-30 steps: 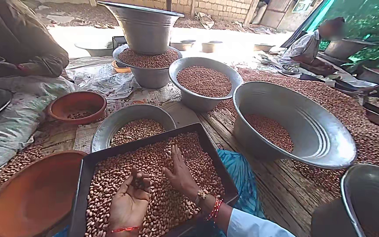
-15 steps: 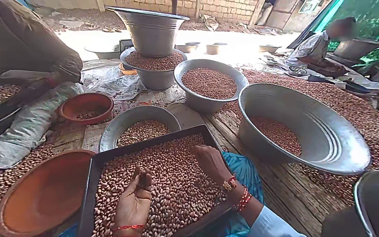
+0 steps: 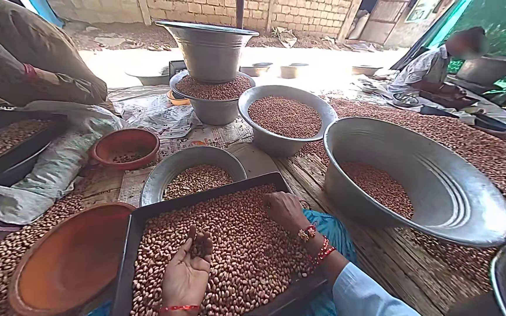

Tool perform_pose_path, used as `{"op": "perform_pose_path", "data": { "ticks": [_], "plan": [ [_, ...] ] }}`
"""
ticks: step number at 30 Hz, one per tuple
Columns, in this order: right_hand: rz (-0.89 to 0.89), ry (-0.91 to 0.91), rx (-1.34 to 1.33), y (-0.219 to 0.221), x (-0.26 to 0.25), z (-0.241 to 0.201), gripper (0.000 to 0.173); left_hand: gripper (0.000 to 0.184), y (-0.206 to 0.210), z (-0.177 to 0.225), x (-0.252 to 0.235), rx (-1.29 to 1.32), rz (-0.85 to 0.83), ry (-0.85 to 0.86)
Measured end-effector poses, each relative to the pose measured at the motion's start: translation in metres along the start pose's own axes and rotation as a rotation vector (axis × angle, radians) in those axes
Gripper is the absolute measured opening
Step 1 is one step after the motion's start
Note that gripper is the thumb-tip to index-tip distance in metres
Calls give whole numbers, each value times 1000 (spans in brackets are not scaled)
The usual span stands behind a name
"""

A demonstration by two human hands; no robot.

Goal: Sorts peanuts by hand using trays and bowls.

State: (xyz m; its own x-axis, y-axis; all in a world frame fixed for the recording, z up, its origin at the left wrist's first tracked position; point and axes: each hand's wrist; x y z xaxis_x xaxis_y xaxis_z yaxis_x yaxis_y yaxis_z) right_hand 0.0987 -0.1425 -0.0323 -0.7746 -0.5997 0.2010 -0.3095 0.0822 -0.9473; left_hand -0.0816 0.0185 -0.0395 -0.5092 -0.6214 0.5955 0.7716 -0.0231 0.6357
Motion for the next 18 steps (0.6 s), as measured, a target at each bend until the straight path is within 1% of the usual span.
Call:
{"op": "perform_pose_path", "data": {
  "ticks": [3, 4, 5, 7, 8, 10, 13, 18],
  "plan": [
    [-24, -218, -455, -3, 3, -16, 27, 32, -3, -1, -2, -33, 2, -10],
    [-19, -258, -528, -3, 3, -22, 26, 34, -4, -2, -2, -46, -1, -19],
    [3, -260, -502, -2, 3, -28, 25, 36, -4, -2, -2, -48, -6, -28],
    [25, -210, -287, 0, 2, -36, 25, 35, -3, -2, -1, -20, -10, -35],
    [17, -185, -181, 4, 0, -38, 26, 34, -2, -1, 0, 7, -14, -37],
    [-2, -157, -76, 15, -6, -40, 27, 32, -1, 1, 0, 49, 4, -20],
    [-27, -137, -53, 26, -9, -39, 27, 31, -1, 4, 0, 70, 15, 12],
    [-52, -127, -54, 27, -12, -37, 27, 28, 0, 4, 1, 62, 21, 9]
  ]
}}
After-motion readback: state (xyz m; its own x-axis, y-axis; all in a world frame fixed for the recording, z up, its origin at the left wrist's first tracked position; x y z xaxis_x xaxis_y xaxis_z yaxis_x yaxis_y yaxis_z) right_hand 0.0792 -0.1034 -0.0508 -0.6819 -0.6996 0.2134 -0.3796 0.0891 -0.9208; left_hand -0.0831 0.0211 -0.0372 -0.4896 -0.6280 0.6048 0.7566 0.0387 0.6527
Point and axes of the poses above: each hand's wrist, its own x-axis away from the middle knuckle, its own y-axis out of the palm, z = x × y, and after that the axes turned 1 degree about z, right-handed
